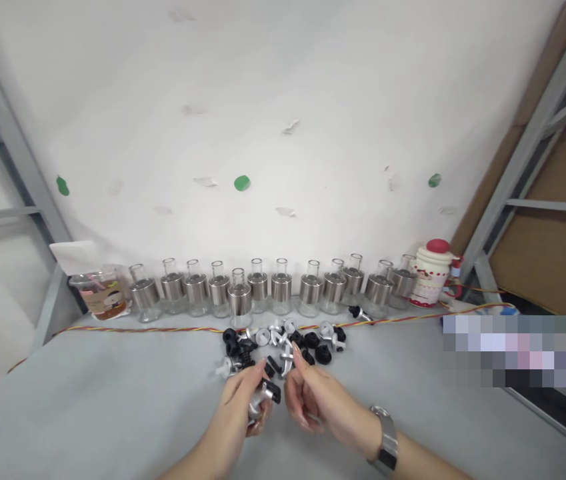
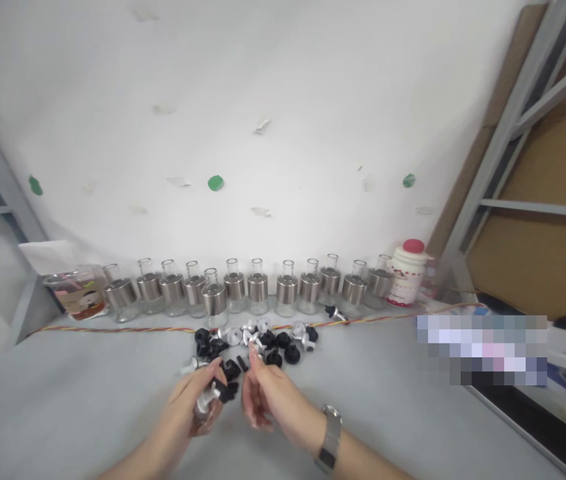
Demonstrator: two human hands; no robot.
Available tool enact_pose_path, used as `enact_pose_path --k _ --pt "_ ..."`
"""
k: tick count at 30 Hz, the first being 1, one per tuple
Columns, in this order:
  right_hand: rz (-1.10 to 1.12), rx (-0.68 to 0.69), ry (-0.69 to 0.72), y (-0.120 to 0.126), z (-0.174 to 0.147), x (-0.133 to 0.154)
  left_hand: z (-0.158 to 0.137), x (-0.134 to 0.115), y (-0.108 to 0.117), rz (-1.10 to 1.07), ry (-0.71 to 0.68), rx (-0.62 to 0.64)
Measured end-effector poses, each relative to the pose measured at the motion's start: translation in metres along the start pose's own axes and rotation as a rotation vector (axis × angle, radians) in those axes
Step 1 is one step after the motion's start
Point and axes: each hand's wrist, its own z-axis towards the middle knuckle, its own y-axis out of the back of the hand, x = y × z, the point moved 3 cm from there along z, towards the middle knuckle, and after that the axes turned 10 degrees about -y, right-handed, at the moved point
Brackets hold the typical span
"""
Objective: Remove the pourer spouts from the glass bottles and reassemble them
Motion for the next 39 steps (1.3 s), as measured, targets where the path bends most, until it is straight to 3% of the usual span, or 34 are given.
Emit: enact_pose_path --k 4,7,11,15,18,22,26,29,30,34,37,39 --pt "-0.046 -0.016 -0.013 0.0 0.001 -0.003 -0.001 0.002 0.002 -0.069 -0.006 -0.062" --pt "-0.052 -0.009 -0.009 0.001 0.002 -0.004 0.0 -0.001 0.002 -0.05 -0.025 -0.023" --pt "-0.041 -0.019 0.006 0.003 0.002 -0.004 0.003 -0.01 -0.001 0.226 -0.221 0.093" --pt "-0.066 -0.043 0.001 0.004 0.002 -0.004 0.006 -0.018 -0.003 0.387 -0.356 0.043" --pt "-0.148 -0.058 0.019 0.003 0.001 -0.004 0.003 -0.017 -0.005 0.351 -0.321 0.082" --pt "-0.322 -0.091 0.099 -0.004 -0.008 -0.004 -0.008 -0.006 -0.009 0.254 -0.108 0.177" --pt "-0.672 -0.195 0.258 -0.007 -0.016 0.005 -0.013 -0.001 -0.012 0.267 -0.208 0.234" --pt "-0.934 -0.456 0.292 0.019 -0.014 0.024 -0.012 -0.009 -0.01 0.336 -0.411 0.222" --pt "-1.012 -0.632 0.262 0.036 -0.014 0.032 -0.012 -0.013 -0.008 0.397 -0.482 0.212" --pt "-1.066 -0.984 0.173 0.113 -0.016 0.058 -0.015 -0.025 -0.005 0.655 -0.623 0.272" --pt "-1.117 -1.124 0.102 0.153 -0.023 0.066 -0.017 -0.024 -0.004 0.694 -0.658 0.229" --pt "-1.158 -1.175 0.095 0.16 -0.026 0.066 -0.017 -0.02 -0.006 0.699 -0.672 0.191"
